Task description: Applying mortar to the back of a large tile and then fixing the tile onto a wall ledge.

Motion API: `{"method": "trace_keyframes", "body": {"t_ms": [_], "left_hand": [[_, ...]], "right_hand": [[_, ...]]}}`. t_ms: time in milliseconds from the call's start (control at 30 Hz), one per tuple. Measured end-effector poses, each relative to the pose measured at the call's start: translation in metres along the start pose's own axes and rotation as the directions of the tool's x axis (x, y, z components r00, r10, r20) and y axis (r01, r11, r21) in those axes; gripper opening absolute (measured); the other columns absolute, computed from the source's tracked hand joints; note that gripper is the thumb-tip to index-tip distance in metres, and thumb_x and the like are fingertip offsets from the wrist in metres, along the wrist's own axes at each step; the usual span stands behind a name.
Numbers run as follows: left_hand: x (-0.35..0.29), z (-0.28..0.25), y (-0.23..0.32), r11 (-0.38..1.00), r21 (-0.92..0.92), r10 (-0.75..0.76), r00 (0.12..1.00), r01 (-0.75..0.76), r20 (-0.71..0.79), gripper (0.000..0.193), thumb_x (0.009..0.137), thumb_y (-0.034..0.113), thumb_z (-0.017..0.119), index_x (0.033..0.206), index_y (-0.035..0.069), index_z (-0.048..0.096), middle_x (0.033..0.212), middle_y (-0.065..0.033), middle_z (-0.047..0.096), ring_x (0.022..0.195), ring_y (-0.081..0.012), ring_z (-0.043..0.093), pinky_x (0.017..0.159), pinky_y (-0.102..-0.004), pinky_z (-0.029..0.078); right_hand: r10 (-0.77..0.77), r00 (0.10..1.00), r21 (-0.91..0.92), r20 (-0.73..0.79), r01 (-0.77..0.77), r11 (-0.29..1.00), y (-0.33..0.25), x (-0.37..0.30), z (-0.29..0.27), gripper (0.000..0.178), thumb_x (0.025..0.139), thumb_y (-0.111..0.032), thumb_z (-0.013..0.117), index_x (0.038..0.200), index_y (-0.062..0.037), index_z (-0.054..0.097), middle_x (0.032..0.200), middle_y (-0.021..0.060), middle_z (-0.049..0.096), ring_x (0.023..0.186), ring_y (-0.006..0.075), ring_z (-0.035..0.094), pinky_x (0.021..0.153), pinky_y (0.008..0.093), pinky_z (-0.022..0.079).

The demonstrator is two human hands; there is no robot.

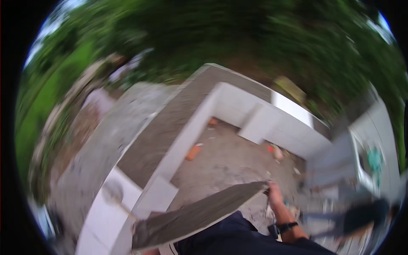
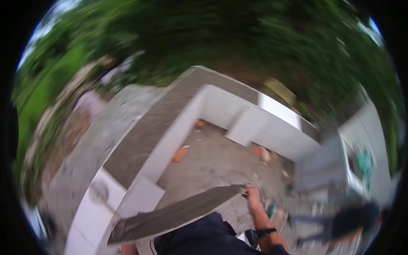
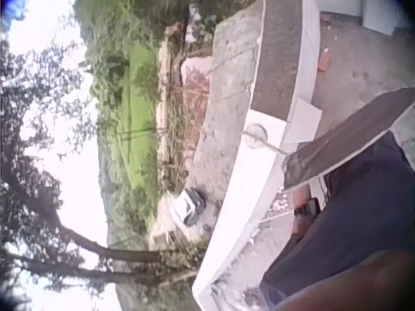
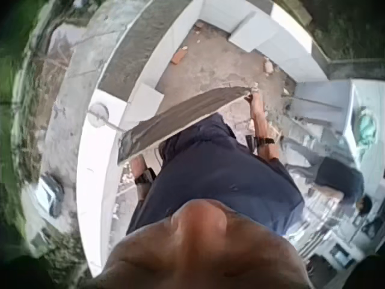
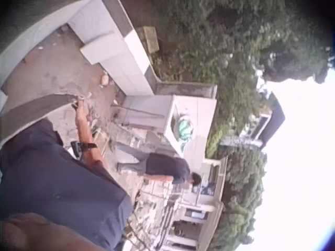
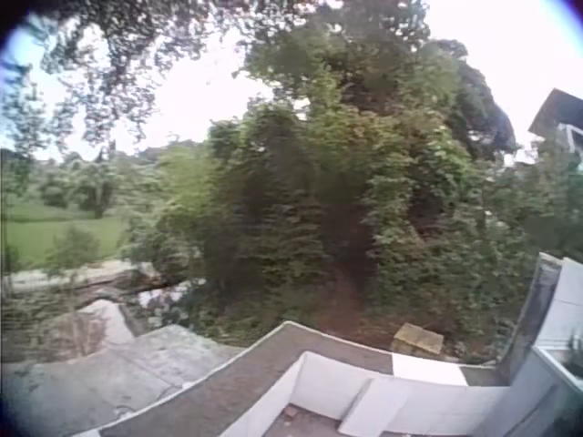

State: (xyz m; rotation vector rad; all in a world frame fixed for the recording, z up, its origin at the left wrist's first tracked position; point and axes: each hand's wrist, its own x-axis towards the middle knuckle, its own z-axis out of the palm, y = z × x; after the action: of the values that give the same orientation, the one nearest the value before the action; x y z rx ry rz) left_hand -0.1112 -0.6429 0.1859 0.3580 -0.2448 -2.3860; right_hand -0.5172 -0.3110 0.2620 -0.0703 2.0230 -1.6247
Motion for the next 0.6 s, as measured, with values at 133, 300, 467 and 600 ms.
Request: {"method": "trace_keyframes", "body": {"t_ms": [133,300,467,600], "left_hand": [[-0.101,-0.038,0.025,0.872,-0.117,0.440,0.866,-0.475,-0.237,0.041,0.097,0.042,0.036,0.097,0.011,0.062,0.098,-0.0120,0.066,0.088,-0.0246,0.062,0.084,-0.0453,0.052],[-0.084,-0.082,-0.009,0.699,0.235,0.625,0.417,-0.675,-0.660,0.028,0.094,0.037,0.052,0.100,0.011,0.058,0.090,-0.0089,0.062,0.080,-0.0239,0.061,0.078,-0.0417,0.053],[0.007,-0.008,0.000,0.632,0.157,0.376,0.123,-0.759,-0.919,0.038,0.094,0.045,0.049,0.091,0.008,0.058,0.092,-0.0094,0.062,0.091,-0.0283,0.061,0.086,-0.0451,0.051],[0.059,-0.019,-0.017,0.596,0.109,0.257,0.061,-0.795,-0.965,0.061,0.090,0.050,0.056,0.122,-0.001,0.048,0.124,-0.0167,0.050,0.116,-0.0309,0.051,0.103,-0.0443,0.043]], "right_hand": [[-0.111,0.985,-0.070,0.131,0.121,0.990,-0.072,0.069,0.069,0.032,0.098,-0.035,0.048,0.116,-0.0098,0.056,0.109,0.0049,0.061,0.102,0.0192,0.059,0.086,0.0380,0.048],[-0.175,0.899,-0.345,0.401,0.326,0.880,-0.141,0.175,0.233,0.044,0.100,-0.042,0.044,0.121,-0.0042,0.054,0.113,0.0076,0.059,0.105,0.0193,0.057,0.088,0.0364,0.048],[-0.471,0.755,-0.342,0.456,0.637,0.691,-0.176,0.290,0.400,0.052,0.103,-0.044,0.038,0.107,0.0050,0.055,0.105,0.0129,0.061,0.096,0.0272,0.058,0.082,0.0375,0.047],[-0.542,0.542,-0.291,0.642,0.827,0.481,-0.196,0.363,0.521,0.050,0.104,-0.040,0.036,0.091,0.0045,0.053,0.087,0.0177,0.060,0.082,0.0328,0.056,0.072,0.0410,0.044]]}}
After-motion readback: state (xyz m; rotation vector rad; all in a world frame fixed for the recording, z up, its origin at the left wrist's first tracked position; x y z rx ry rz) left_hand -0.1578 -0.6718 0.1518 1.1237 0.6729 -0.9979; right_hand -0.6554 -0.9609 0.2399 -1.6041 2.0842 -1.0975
